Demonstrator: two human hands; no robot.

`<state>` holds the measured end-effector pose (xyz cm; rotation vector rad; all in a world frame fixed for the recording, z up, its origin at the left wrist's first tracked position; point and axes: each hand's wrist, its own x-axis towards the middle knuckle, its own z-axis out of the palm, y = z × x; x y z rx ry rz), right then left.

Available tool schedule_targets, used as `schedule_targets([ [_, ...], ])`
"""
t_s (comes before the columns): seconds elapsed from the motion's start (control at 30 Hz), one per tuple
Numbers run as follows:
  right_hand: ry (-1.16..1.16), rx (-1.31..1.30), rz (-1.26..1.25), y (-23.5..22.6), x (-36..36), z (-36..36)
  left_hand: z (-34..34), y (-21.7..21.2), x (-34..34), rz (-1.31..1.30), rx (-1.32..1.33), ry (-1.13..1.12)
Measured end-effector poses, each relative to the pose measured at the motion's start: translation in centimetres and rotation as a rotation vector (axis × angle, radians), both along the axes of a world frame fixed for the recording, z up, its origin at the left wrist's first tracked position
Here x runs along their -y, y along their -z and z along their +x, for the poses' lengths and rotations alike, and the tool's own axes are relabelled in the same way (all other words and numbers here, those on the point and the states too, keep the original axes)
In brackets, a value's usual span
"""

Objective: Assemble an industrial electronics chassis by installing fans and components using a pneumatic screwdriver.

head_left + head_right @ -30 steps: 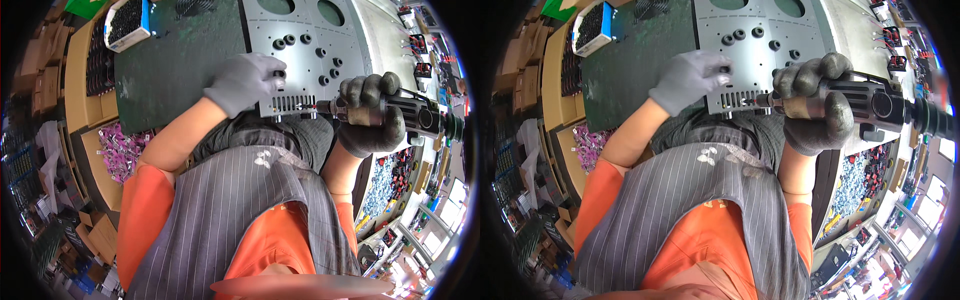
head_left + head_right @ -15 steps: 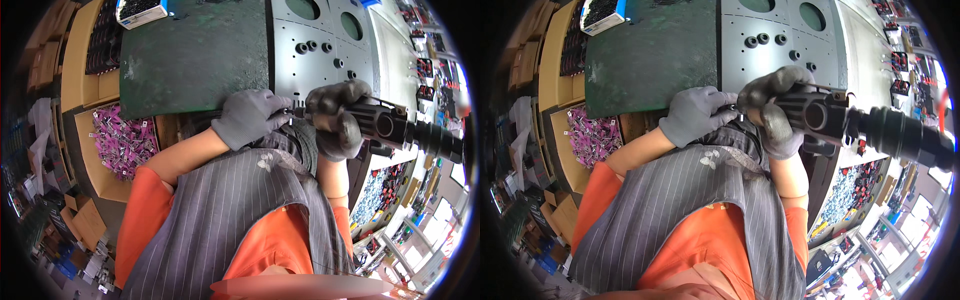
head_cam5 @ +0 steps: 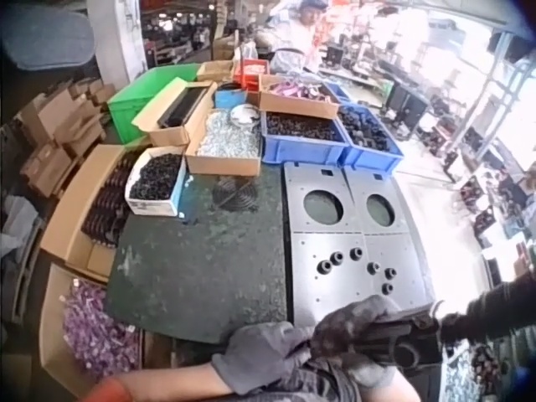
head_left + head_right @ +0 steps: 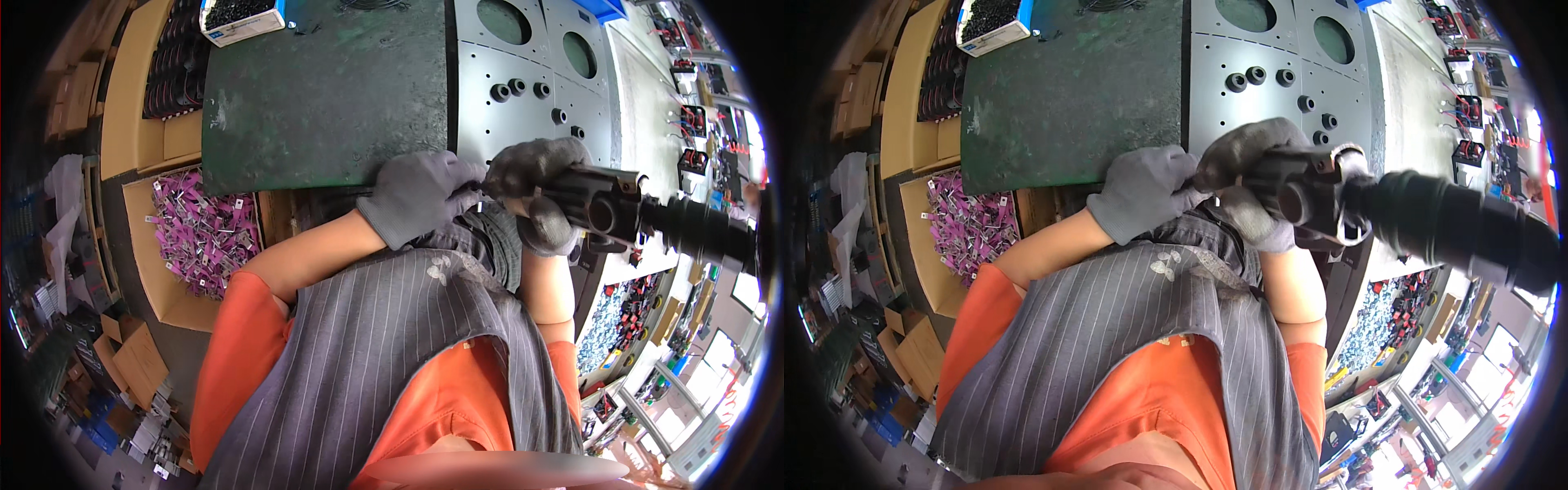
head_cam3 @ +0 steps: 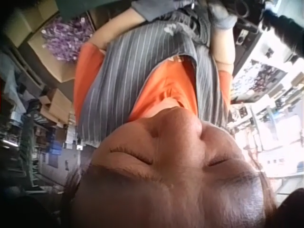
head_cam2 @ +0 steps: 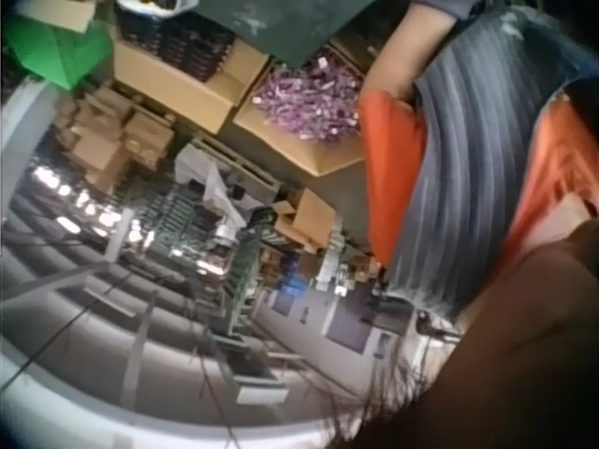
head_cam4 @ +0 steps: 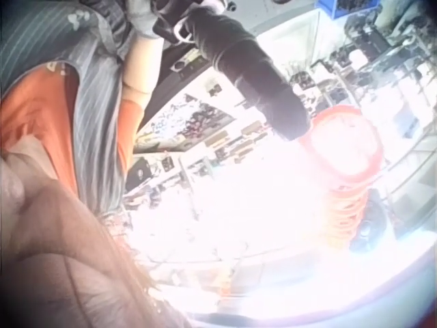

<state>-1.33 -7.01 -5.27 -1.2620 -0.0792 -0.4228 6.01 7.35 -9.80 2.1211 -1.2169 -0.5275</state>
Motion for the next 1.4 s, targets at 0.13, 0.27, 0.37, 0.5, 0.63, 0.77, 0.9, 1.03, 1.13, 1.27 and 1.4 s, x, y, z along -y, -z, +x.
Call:
schedule_targets([
  [0.13,-0.098,-0.108,0.005,-1.7,0.1,0.3,2.5,2.1,0.2,-0.426,-0.370,-0.181],
  [0.27,-0.121,-0.129,0.055,-1.4,1.0,0.1,6.8,1.8,-0.6,-0.531,-1.586,-0.352],
  [0.37,-0.051,0.108,0.165,-2.6,1.1,-0.1,6.5,1.0,-0.4,-0.622,-1.734,-0.399],
  [0.5,0.072,0.251,0.067,-4.5,2.3,-0.7,5.4,-0.7,1.4,-0.615,-1.829,-0.461],
  [0.63,0.119,0.273,0.101,-4.8,3.6,-0.8,5.2,0.0,2.2,-0.632,-1.759,-0.150],
  [0.77,0.176,0.303,0.133,-4.7,4.5,-1.0,4.8,-2.0,3.3,-0.535,-1.610,-0.242],
  [0.9,0.136,0.373,0.229,-4.2,5.4,-1.1,5.5,-1.0,3.2,-0.599,-1.824,-0.407],
  [1.03,0.145,0.372,0.244,-3.8,5.5,-1.0,5.2,-0.8,3.2,-0.549,-1.747,-0.336],
  [1.13,0.167,0.370,0.266,-3.8,5.4,-0.9,4.1,-1.1,3.5,-0.585,-1.595,-0.295],
  [1.27,0.162,0.383,0.195,-4.4,4.9,-0.9,3.0,-1.4,3.8,-0.497,-1.564,-0.283],
  [1.4,0.169,0.393,0.203,-4.8,4.6,-1.0,2.4,-1.2,3.8,-0.504,-1.777,-0.127],
])
